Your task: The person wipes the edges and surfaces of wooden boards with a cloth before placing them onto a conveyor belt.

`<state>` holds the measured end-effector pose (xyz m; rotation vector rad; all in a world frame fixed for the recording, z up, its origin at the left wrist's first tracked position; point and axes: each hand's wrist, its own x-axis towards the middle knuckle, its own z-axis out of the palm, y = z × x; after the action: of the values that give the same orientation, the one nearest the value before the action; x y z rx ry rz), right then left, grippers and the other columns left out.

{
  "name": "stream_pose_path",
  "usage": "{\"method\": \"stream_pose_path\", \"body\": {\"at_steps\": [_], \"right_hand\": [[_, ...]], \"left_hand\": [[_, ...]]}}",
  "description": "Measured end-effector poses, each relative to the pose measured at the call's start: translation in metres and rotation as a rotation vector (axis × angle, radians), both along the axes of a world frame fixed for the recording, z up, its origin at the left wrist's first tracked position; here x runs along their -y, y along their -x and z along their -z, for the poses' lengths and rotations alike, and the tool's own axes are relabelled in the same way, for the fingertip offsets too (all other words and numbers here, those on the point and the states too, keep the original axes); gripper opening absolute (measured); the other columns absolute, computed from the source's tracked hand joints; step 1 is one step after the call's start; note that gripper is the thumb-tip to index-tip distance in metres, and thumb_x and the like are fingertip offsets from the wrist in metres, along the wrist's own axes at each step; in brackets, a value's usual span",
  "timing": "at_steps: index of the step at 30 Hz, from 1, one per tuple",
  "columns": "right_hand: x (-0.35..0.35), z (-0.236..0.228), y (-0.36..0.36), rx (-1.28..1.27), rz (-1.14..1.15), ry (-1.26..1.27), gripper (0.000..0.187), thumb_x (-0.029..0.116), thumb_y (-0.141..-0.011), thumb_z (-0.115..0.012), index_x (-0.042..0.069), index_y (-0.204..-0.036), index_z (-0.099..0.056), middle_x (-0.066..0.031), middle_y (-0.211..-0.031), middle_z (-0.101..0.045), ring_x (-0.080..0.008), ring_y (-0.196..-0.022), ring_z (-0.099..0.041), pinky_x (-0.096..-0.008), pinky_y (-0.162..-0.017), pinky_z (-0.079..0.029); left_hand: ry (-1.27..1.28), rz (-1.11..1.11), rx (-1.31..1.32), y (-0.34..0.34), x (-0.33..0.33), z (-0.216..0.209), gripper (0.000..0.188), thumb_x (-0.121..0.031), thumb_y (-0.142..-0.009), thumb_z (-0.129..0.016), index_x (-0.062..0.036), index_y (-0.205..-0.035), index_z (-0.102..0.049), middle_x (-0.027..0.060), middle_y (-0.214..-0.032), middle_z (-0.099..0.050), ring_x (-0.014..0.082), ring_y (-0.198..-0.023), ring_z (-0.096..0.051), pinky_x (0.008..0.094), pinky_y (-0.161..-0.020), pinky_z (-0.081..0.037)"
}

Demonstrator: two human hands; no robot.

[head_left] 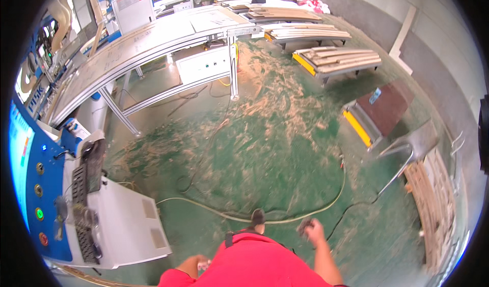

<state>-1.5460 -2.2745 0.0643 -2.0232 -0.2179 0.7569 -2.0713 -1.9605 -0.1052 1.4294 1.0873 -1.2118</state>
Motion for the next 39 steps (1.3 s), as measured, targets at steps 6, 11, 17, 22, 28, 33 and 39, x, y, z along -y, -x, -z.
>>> {"method": "stream_pose_path", "body": {"at_steps": [6,11,17,22,28,33,39], "right_hand": [[0.093,0.023,-0.065,-0.383,0.642,0.153,0.026,0.01,-0.078,-0.065,0.001,-0.103,-0.064,-0.013,-0.086,-0.068,-0.0274,-0.078,-0.068,-0.0395,-0.065,-0.055],[0.047,0.009,-0.212,-0.436,0.808,0.21,0.027,0.007,-0.077,-0.061,0.002,-0.103,-0.066,-0.0123,-0.085,-0.068,-0.0275,-0.076,-0.067,-0.0407,-0.063,-0.055],[-0.119,0.051,-0.448,-0.393,0.631,0.162,0.03,0.003,-0.075,-0.057,0.003,-0.102,-0.068,-0.0115,-0.083,-0.067,-0.0276,-0.073,-0.067,-0.0421,-0.06,-0.055],[-0.418,0.037,-0.695,0.003,-0.042,0.129,0.027,0.006,-0.076,-0.059,0.002,-0.103,-0.064,-0.0102,-0.091,-0.068,-0.0209,-0.078,-0.066,-0.0362,-0.065,-0.053],[-0.674,-0.087,-0.855,0.059,-0.228,-0.281,0.024,-0.001,-0.075,-0.06,0.004,-0.099,-0.062,-0.0033,-0.089,-0.065,-0.0141,-0.08,-0.06,-0.0294,-0.071,-0.049],[-0.747,-0.017,-0.93,-0.138,-0.29,-0.092,0.026,-0.003,-0.077,-0.061,0.003,-0.101,-0.063,-0.0051,-0.094,-0.067,-0.0162,-0.086,-0.063,-0.0316,-0.076,-0.052],[-0.789,-0.043,-1.036,-0.365,0.019,-0.215,0.036,-0.005,-0.077,-0.057,-0.003,-0.113,-0.057,-0.0097,-0.096,-0.069,-0.0235,-0.084,-0.068,-0.035,-0.072,-0.055]], "left_hand": [[-0.646,0.124,0.735,-0.469,-0.212,-0.104,0.039,-0.032,-0.089,-0.053,-0.001,-0.11,-0.064,0.0258,-0.111,-0.067,0.0435,-0.107,-0.062,0.05,-0.092,-0.05],[-0.49,-0.265,1.245,-0.733,-0.307,-0.255,0.032,-0.03,-0.091,-0.059,-0.0032,-0.108,-0.064,0.0199,-0.105,-0.069,0.0377,-0.101,-0.066,0.0437,-0.087,-0.052],[-0.58,-0.109,0.968,-0.835,-0.385,-0.157,0.039,-0.036,-0.093,-0.059,-0.0032,-0.114,-0.064,0.0209,-0.107,-0.069,0.0348,-0.1,-0.067,0.0443,-0.086,-0.052],[-0.483,0.349,0.314,-0.697,-0.453,-0.001,0.042,-0.039,-0.086,-0.058,-0.0009,-0.096,-0.073,0.0242,-0.105,-0.07,0.0396,-0.1,-0.067,0.0482,-0.085,-0.053],[-0.381,-0.766,-0.011,-0.724,-0.45,-0.038,0.023,-0.02,-0.085,-0.061,0.002,-0.081,-0.068,0.017,-0.076,-0.069,0.0283,-0.064,-0.069,0.0426,-0.059,-0.053],[-0.215,-0.758,-0.069,-0.843,-0.536,0.014,0.025,-0.021,-0.088,-0.059,0.0009,-0.087,-0.07,0.0135,-0.075,-0.07,0.026,-0.064,-0.069,0.0434,-0.055,-0.052],[-0.672,-0.501,0.652,-1.185,-0.768,-0.109,0.038,-0.032,-0.092,-0.056,-0.0015,-0.112,-0.066,0.0222,-0.114,-0.068,0.0368,-0.109,-0.064,0.0444,-0.089,-0.052]]}}
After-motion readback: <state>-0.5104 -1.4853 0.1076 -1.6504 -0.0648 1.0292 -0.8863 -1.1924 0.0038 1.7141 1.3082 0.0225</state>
